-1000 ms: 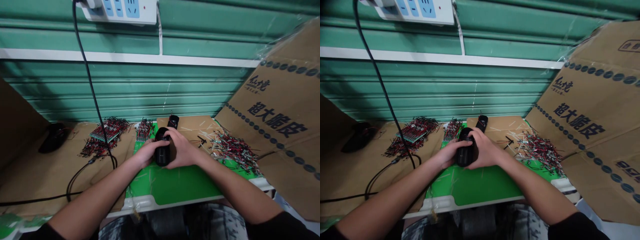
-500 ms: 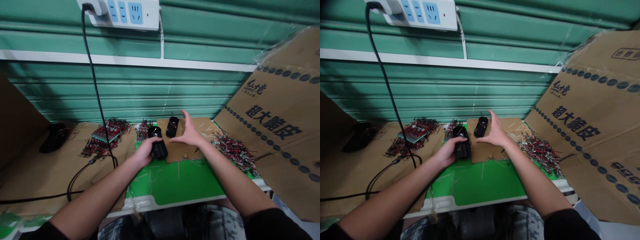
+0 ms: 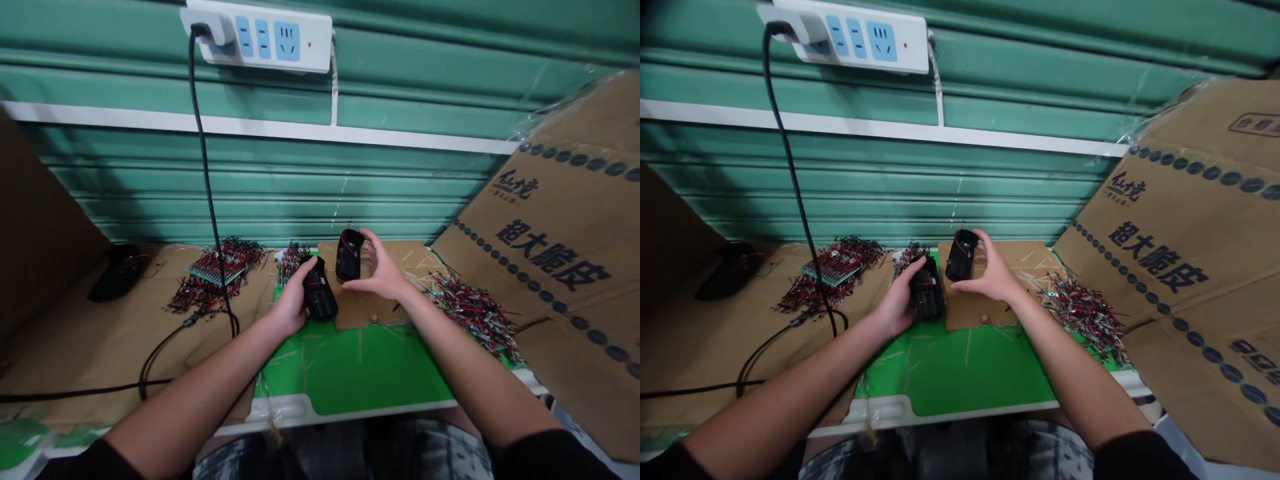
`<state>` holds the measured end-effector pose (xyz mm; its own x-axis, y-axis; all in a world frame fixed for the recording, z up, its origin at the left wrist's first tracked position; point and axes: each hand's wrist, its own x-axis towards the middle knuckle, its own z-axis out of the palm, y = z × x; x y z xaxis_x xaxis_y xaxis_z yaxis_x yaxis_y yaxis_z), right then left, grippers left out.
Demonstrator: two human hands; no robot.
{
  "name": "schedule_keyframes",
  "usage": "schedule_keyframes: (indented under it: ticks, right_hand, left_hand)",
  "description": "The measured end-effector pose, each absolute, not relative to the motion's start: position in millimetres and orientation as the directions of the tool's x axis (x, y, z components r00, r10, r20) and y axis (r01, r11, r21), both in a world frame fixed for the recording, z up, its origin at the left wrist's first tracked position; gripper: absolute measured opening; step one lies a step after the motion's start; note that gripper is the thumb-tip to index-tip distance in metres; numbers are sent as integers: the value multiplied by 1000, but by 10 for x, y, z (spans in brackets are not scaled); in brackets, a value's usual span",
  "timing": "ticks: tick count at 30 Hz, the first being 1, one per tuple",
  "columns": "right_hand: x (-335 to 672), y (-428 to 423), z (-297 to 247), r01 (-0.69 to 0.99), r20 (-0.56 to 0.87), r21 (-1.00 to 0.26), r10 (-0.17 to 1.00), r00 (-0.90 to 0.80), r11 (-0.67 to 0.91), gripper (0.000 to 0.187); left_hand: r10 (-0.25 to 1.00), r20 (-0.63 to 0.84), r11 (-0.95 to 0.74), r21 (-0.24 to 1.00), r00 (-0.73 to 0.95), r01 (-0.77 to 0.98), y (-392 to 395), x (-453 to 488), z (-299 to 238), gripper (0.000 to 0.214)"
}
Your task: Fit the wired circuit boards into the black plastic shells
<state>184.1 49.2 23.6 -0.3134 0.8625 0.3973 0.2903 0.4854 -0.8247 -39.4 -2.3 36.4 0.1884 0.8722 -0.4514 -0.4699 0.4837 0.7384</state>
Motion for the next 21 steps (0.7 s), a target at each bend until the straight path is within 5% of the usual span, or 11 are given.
schedule_keyframes:
  ticks: [6, 16, 21]
  right_hand:
    - [1635, 69, 447, 191, 434, -774, 726, -534, 603, 137]
    - [1614, 54, 305, 129, 394, -824, 722, -569, 551, 159]
    - [1548, 8, 206, 137, 350, -843, 724, -594, 520, 169]
  left_hand:
    - [903, -347, 428, 774, 254, -467, -63, -366, 369, 65]
    - [876, -424, 482, 798, 232, -363, -123, -376, 346, 26]
    - [854, -426, 516, 773, 300, -370, -149, -390, 382, 25]
